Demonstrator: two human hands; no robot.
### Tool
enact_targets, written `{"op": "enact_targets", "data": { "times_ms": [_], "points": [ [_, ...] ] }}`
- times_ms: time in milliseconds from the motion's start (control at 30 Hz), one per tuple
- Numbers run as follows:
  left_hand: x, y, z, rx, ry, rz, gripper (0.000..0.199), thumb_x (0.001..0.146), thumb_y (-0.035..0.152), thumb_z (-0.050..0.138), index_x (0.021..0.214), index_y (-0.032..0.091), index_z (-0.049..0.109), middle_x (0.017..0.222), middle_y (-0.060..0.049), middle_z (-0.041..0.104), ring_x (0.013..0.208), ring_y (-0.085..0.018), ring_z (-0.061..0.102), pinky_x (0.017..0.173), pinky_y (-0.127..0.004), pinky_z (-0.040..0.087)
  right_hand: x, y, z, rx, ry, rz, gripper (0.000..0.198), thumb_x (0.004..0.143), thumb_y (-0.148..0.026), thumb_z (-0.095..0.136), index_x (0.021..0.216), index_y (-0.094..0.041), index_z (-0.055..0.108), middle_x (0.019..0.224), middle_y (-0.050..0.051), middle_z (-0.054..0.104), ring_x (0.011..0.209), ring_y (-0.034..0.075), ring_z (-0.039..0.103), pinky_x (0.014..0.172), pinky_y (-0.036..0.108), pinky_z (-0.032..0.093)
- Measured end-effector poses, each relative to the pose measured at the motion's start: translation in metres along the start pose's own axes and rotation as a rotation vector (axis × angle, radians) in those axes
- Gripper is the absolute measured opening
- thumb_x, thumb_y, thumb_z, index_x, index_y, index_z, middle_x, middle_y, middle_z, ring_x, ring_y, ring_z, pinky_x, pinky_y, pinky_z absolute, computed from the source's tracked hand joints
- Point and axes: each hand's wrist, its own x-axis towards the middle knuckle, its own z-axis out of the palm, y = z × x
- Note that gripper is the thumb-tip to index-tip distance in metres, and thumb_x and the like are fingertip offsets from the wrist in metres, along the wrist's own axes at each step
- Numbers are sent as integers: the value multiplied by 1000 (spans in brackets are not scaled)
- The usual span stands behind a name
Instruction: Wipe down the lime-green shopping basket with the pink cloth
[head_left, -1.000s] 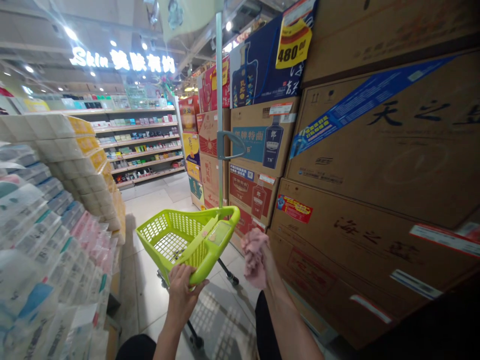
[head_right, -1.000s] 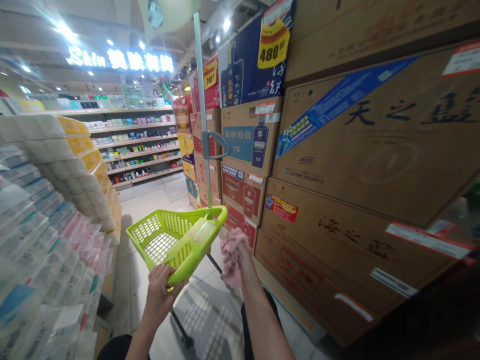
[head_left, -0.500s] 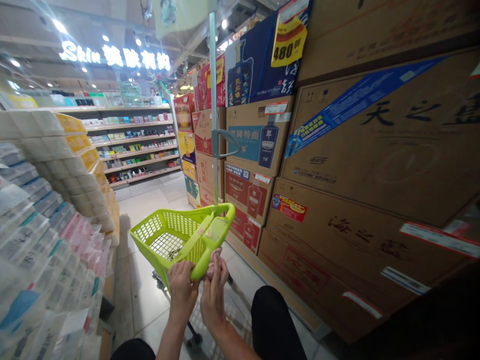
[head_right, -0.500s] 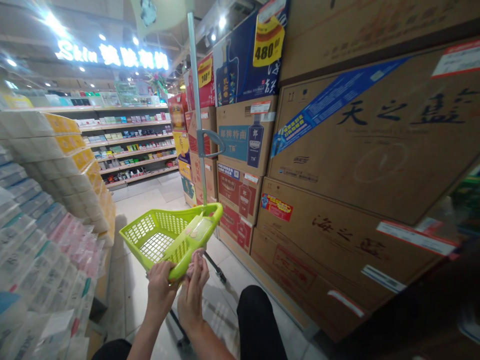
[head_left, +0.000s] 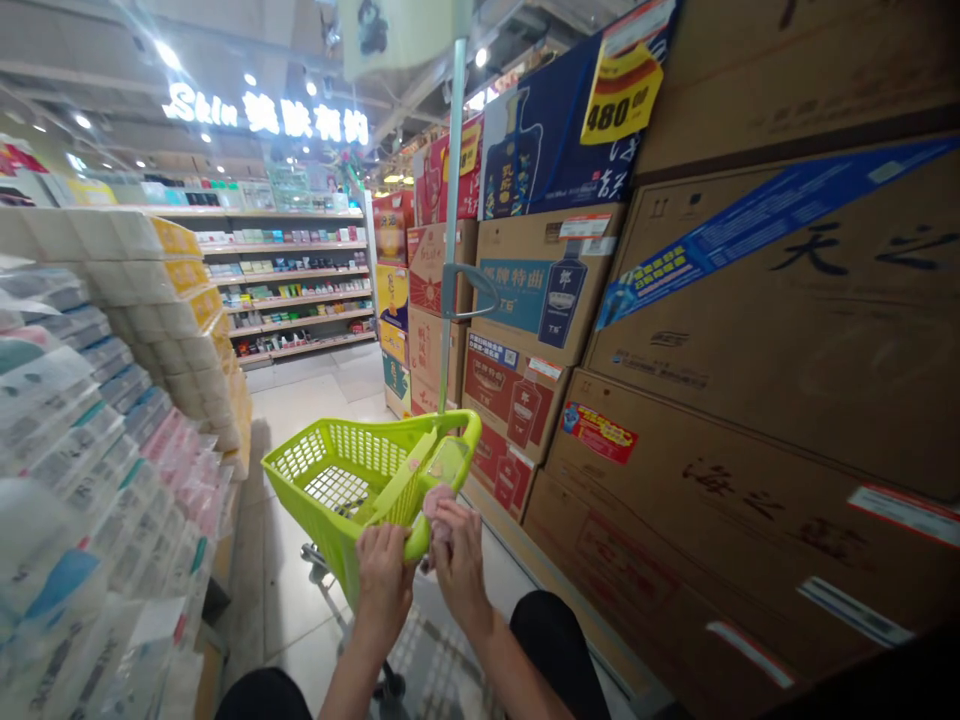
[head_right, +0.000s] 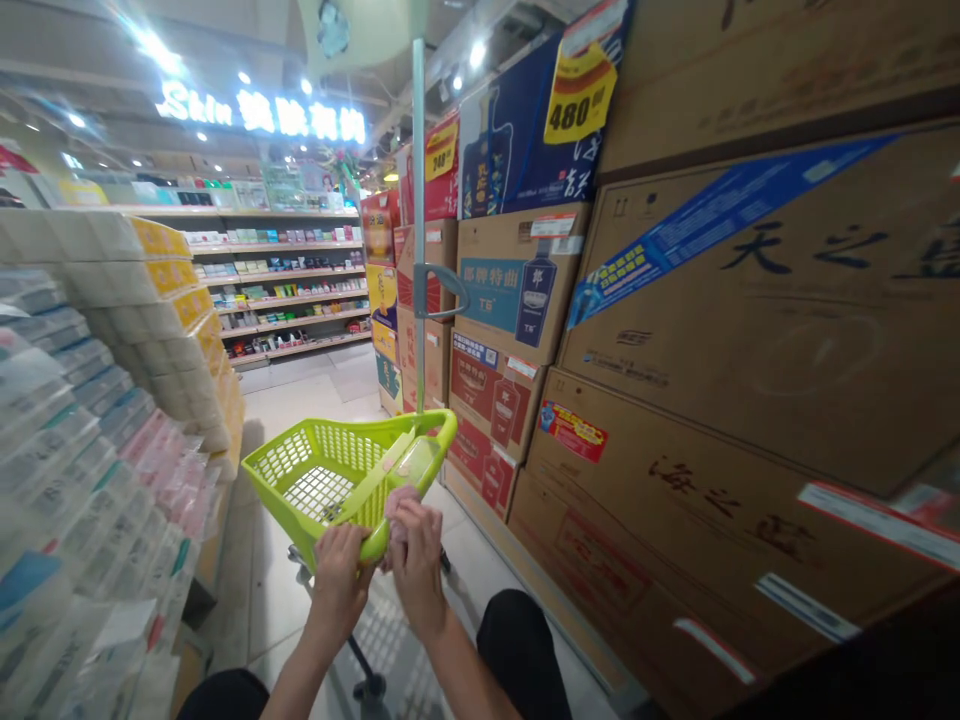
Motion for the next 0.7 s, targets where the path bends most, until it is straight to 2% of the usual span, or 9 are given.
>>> {"op": "enact_targets", "data": {
  "times_ms": [67, 133, 200, 300, 400, 500, 600, 700],
  "points": [
    [-3, -3, -5, -23, -34, 28, 18, 85, 19, 51, 103, 22, 56, 91, -5, 60, 92, -24, 54, 84, -39, 42, 26, 8, -10, -30, 71, 65, 25, 91, -19, 46, 112, -24, 57, 124, 9, 51, 117, 21, 50, 100, 41, 42],
    [-5, -13, -8, -22, -16, 19, 31, 83, 19, 54, 114, 22, 54, 107, -8, 60, 106, -26, 54, 91, -41, 43, 53, 16, -16, -44, 141, 134, 28, 89, -23, 50, 116, -23, 56, 123, 10, 52, 115, 22, 51, 98, 40, 43],
    [-7, -26, -8, 2, 41, -37, 40, 76, 18, 59, 116, 22, 54, 118, -10, 57, 121, -30, 49, 99, -48, 40, 68, 17, -17, -44, 57, 83, 29, 88, -27, 55, 116, -24, 57, 116, 8, 58, 110, 22, 54, 97, 41, 43],
    [-8, -40, -5, 21, 77, -129, 33, 66, 13, 61, 98, 22, 57, 109, -9, 60, 127, -36, 45, 104, -58, 35, 58, 2, -8, -134, -134, -63, 22, 84, -33, 63, 105, -26, 64, 113, 5, 64, 111, 24, 52, 101, 44, 37],
    [-8, -44, -4, 5, 64, -173, 31, 61, 8, 58, 88, 22, 55, 99, -7, 60, 128, -36, 45, 106, -62, 33, 29, -26, 3, -213, -142, -86, 10, 88, -29, 59, 94, -25, 66, 111, 4, 65, 110, 24, 51, 102, 45, 34],
    [-9, -44, -11, -15, 58, -178, 30, 61, 6, 56, 86, 22, 55, 94, -6, 59, 128, -34, 46, 106, -61, 34, 9, -46, 5, -169, -210, -154, 10, 89, -23, 56, 92, -25, 66, 107, 3, 66, 105, 22, 52, 100, 42, 35],
    [-12, -46, -20, -35, 39, -154, 31, 61, 4, 54, 87, 22, 55, 94, -5, 60, 128, -32, 47, 107, -60, 35, 15, -41, 0, -143, -309, -279, 11, 88, -25, 61, 96, -28, 68, 105, 1, 68, 104, 22, 51, 97, 40, 35],
    [-15, -47, -21, -40, 31, -152, 36, 59, 3, 55, 88, 22, 55, 97, -6, 61, 128, -32, 46, 107, -60, 35, 36, -25, 0, -243, -199, -216, 11, 88, -33, 60, 92, -29, 70, 101, 1, 68, 110, 27, 47, 97, 44, 30]
  ]
}}
